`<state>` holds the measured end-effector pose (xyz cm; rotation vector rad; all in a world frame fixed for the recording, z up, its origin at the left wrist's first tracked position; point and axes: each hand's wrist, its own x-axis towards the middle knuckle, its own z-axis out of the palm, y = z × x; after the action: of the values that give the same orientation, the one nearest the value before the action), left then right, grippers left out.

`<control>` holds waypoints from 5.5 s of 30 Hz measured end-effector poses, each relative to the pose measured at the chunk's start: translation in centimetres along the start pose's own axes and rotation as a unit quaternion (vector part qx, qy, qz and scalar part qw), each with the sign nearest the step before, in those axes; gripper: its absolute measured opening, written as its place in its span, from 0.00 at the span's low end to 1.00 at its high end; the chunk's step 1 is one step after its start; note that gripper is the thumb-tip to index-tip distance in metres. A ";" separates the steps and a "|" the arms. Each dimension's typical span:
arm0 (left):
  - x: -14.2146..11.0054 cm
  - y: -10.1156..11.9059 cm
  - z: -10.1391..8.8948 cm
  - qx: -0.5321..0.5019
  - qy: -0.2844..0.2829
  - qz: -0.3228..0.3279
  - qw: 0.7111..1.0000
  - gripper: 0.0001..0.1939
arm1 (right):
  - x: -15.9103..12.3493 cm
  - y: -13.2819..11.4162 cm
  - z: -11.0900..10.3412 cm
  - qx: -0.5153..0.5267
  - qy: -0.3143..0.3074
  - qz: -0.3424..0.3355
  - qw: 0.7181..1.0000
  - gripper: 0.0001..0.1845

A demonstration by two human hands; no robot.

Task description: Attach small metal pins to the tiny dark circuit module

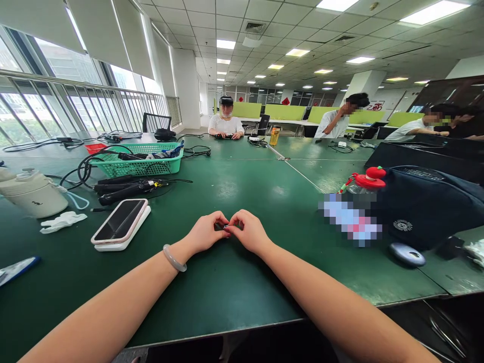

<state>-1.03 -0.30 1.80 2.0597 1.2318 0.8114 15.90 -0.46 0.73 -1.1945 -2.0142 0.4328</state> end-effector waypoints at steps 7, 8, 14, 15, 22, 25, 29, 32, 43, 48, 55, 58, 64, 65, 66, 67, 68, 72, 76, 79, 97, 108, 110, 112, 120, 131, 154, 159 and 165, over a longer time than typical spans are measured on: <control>0.4 -0.8 -0.6 0.063 0.076 -0.080 0.992 0.12 | -0.3 0.7 0.2 -0.075 -0.083 0.004 0.994 0.08; 0.5 -0.9 -0.7 0.064 0.079 -0.085 0.991 0.12 | -0.4 0.6 0.3 -0.091 -0.095 -0.006 0.991 0.08; 0.4 -1.0 -0.6 0.060 0.066 -0.077 0.993 0.11 | -0.5 0.4 0.6 -0.150 -0.128 -0.024 0.980 0.06; 0.4 -1.0 -0.5 0.060 0.061 -0.073 0.994 0.11 | -0.5 0.4 0.5 -0.152 -0.134 -0.018 0.979 0.06; 0.5 -1.5 -0.5 0.063 0.059 -0.068 0.994 0.10 | -0.8 -0.2 0.4 -0.164 -0.129 -0.047 0.977 0.08; 0.6 -1.6 -0.5 0.066 0.058 -0.069 0.994 0.11 | -0.9 -0.4 0.9 -0.190 -0.140 -0.064 0.970 0.07; 0.6 -1.5 -0.5 0.059 0.054 -0.074 0.994 0.11 | -0.7 -0.2 1.0 -0.175 -0.128 -0.063 0.974 0.07; 0.5 -1.4 -0.4 0.038 0.042 -0.072 0.996 0.12 | -0.5 0.0 0.5 -0.102 -0.077 -0.038 0.991 0.07; 0.2 -0.3 0.0 -0.046 -0.025 -0.019 0.998 0.12 | -0.2 0.3 0.2 -0.001 -0.032 -0.016 0.999 0.07; 0.2 -0.5 0.0 -0.041 -0.026 -0.010 0.999 0.11 | -0.2 0.3 0.1 0.005 -0.031 -0.026 0.999 0.06; 0.0 -0.1 -0.3 -0.011 -0.024 0.001 1.000 0.11 | 0.1 0.8 0.3 0.116 -0.050 0.089 0.988 0.05; -0.1 0.2 -0.4 0.014 -0.025 0.009 1.000 0.10 | 0.2 1.1 0.4 0.164 -0.069 0.121 0.977 0.09; -0.1 0.2 -0.2 0.033 -0.031 0.016 0.999 0.11 | 0.3 1.2 0.5 0.189 -0.068 0.116 0.973 0.09; 0.0 0.2 -0.2 0.031 -0.032 0.014 0.999 0.11 | 0.3 1.2 0.4 0.189 -0.066 0.112 0.973 0.08; 0.0 0.1 -0.2 0.027 -0.032 0.011 0.999 0.11 | 0.3 1.1 0.4 0.188 -0.064 0.106 0.974 0.07; 0.0 0.1 -0.2 0.021 -0.033 0.008 0.999 0.11 | 0.3 1.1 0.3 0.185 -0.064 0.099 0.976 0.07; 0.0 0.0 -0.2 0.013 -0.032 0.005 0.999 0.11 | 0.3 1.0 0.1 0.180 -0.064 0.093 0.977 0.07; 0.1 -0.1 -0.3 -0.013 -0.033 0.001 0.999 0.11 | 0.1 0.8 -0.2 0.137 -0.064 0.072 0.986 0.09; 0.1 -0.1 -0.2 -0.016 -0.035 -0.001 0.999 0.11 | 0.0 0.7 -0.1 0.096 -0.056 0.045 0.993 0.05; 0.0 -0.1 -0.1 -0.007 -0.037 0.001 0.999 0.11 | 0.0 0.7 0.0 0.075 -0.052 0.020 0.996 0.06; -0.2 0.2 -0.2 0.025 -0.041 0.008 0.999 0.10 | -0.1 0.2 -0.5 0.034 -0.059 0.001 0.998 0.05; 0.4 -0.6 -0.1 -0.128 -0.027 -0.025 0.991 0.14 | 0.5 1.2 -0.4 0.192 -0.047 0.116 0.973 0.13; 0.7 -0.9 -0.4 -0.216 -0.009 -0.059 0.975 0.17 | 0.5 1.5 -0.5 0.125 -0.041 0.106 0.986 0.08; 0.8 -1.1 -0.8 -0.299 0.005 -0.066 0.952 0.18 | 0.4 1.7 -0.6 0.049 -0.063 0.071 0.994 0.05; 0.9 -1.7 -0.7 -0.184 0.027 -0.072 0.980 0.19 | -0.3 1.1 0.0 -0.102 -0.136 -0.042 0.985 0.05; 0.7 -1.1 -0.5 -0.140 0.017 -0.063 0.988 0.18 | 0.1 0.6 -0.6 0.097 0.012 0.051 0.994 0.08; 0.3 -0.3 -0.7 -0.322 -0.006 -0.061 0.945 0.17 | -0.9 -0.7 -1.3 -0.024 0.046 -0.112 0.992 0.11; 0.3 -0.4 -0.8 -0.351 -0.014 -0.063 0.934 0.16 | -0.8 -0.6 -1.4 -0.005 0.024 -0.081 0.996 0.08; 0.5 -0.7 -1.0 -0.320 0.013 -0.074 0.945 0.17 | -0.1 1.1 -1.0 -0.033 -0.038 0.004 0.999 0.11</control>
<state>-1.97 0.65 2.01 1.4184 0.9530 1.0060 17.32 -0.09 0.72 -1.2438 -2.1044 0.4234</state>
